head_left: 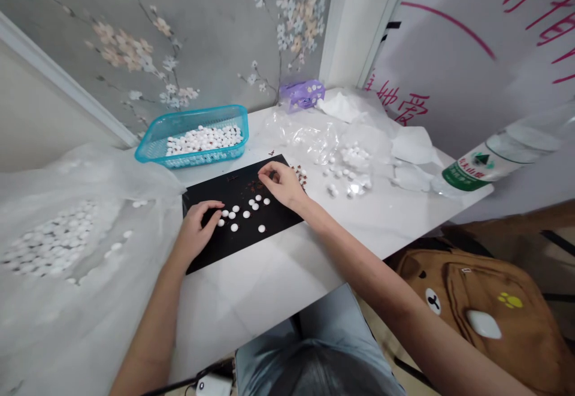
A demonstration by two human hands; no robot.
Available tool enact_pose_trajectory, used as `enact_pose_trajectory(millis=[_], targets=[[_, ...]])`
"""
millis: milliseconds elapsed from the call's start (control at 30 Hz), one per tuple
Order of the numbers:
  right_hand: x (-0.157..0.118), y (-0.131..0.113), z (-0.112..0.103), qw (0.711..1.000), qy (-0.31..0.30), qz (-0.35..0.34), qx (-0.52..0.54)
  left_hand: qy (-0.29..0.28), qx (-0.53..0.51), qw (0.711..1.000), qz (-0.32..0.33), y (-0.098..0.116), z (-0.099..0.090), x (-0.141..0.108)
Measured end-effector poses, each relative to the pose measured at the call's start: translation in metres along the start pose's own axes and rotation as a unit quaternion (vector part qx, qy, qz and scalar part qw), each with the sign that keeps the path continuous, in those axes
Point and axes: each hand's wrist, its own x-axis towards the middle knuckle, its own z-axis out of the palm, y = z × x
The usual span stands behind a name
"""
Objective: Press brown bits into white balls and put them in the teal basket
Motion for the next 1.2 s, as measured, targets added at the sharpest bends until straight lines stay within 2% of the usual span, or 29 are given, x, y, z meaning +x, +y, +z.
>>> enact_pose_trajectory(millis=[67,167,333,400,533,633,767,967,1200], targets=[[0.001,0.002,-0.001,1.0,0.014,0.005,-0.005,-0.007,0.027,0.999,0.028,0.009,0.01,-0.002],[0.003,0.003,-0.003,0.999,0.028,0.013,-0.014,-0.052,0.055,0.995,0.064,0.02,0.021,-0.005],[0.004,0.004,-0.004,0.999,0.022,0.005,-0.043,-0.091,0.058,0.993,0.051,0.024,0.018,-0.007],[0.004,0.004,-0.008,0.998,-0.024,-0.014,-0.053,-0.087,0.084,0.991,0.064,0.018,0.008,-0.006],[0.001,0.001,-0.016,0.981,-0.18,-0.046,-0.05,-0.07,0.132,0.987,0.06,0.004,-0.016,-0.005],[-0.001,-0.001,-0.018,0.969,-0.233,-0.033,-0.077,-0.088,0.153,0.983,0.053,0.0,-0.025,-0.006],[-0.002,-0.002,-0.015,0.969,-0.21,-0.027,-0.127,-0.123,0.194,0.971,0.072,0.007,-0.016,-0.008],[0.001,-0.002,-0.014,0.976,-0.158,-0.047,-0.145,-0.079,0.275,0.956,0.071,0.028,0.017,-0.012],[0.001,-0.002,-0.015,0.981,-0.126,-0.064,-0.137,-0.069,0.236,0.968,0.054,0.055,0.044,-0.012]])
